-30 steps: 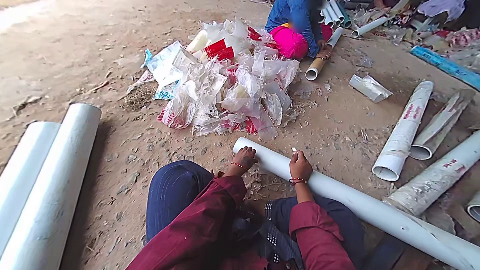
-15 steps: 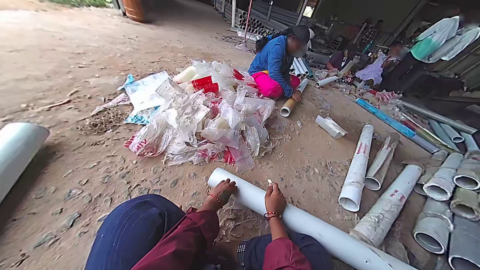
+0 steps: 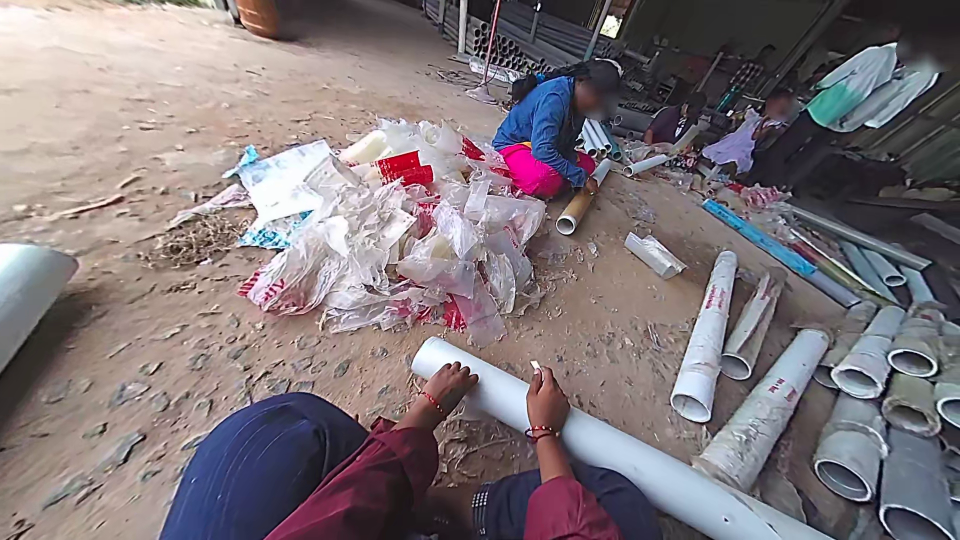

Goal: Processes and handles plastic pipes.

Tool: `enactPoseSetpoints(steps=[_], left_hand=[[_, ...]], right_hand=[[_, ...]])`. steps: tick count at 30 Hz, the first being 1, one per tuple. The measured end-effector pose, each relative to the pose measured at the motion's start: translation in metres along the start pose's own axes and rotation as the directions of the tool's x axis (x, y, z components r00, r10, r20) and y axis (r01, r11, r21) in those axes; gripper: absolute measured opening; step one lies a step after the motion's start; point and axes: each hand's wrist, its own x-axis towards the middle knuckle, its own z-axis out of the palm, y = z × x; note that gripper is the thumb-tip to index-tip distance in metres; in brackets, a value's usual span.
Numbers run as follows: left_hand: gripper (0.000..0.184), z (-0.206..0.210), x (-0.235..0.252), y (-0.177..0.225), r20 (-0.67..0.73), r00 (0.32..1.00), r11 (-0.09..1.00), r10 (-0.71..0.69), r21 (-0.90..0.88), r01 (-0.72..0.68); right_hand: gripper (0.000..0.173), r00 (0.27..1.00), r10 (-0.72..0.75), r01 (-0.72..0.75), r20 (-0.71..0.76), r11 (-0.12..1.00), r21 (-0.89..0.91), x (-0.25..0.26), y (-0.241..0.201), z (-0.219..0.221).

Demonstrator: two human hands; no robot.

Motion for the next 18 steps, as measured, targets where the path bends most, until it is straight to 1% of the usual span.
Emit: enactPoseSetpoints(steps=[2,6,8,10,12,13,15,16,18], left_hand=[[0.038,-0.002,-0.003,0.004,0.022,1.000,1.000,-0.016,-0.021,0.016],[0.041,-0.006,-0.009,0.016,0.096,0.990,0.994,-0.100,-0.024,0.103],[0.039,-0.006,-0.009,0.010,0.104,0.981,0.977,-0.162,-0.120,0.174],[0.036,0.001,-0.006,-0.008,0.092,0.961,0.903,-0.262,-0.328,0.278],[0.057,0.005,-0.007,-0.019,0.082,0.917,0.759,-0.390,-0.535,0.371],[0.066,0.004,-0.006,-0.020,0.088,0.883,0.697,-0.461,-0.579,0.422],[0.078,-0.001,-0.004,-0.019,0.109,0.820,0.638,-0.562,-0.573,0.514],[0.079,-0.002,-0.002,-0.019,0.130,0.806,0.624,-0.577,-0.567,0.538],[0.077,0.003,0.003,-0.022,0.169,0.808,0.605,-0.564,-0.581,0.544]], right_hand=[[0.036,1.000,0.011,-0.011,0.017,1.000,0.014,0.000,-0.001,-0.002],[0.036,0.993,0.091,-0.096,0.076,0.994,0.055,0.005,-0.002,-0.007],[0.036,0.988,0.117,-0.124,0.104,0.990,0.066,0.006,-0.003,-0.010],[0.036,0.988,0.118,-0.126,0.105,0.989,0.075,0.007,-0.002,-0.010],[0.036,0.988,0.113,-0.121,0.105,0.990,0.078,0.006,-0.002,-0.010],[0.036,0.988,0.113,-0.122,0.107,0.990,0.077,0.005,-0.003,-0.010],[0.036,0.988,0.111,-0.119,0.110,0.990,0.073,0.004,-0.003,-0.010],[0.036,0.988,0.107,-0.115,0.111,0.991,0.071,0.004,-0.003,-0.010],[0.035,0.990,0.098,-0.106,0.100,0.992,0.072,0.003,-0.002,-0.010]])
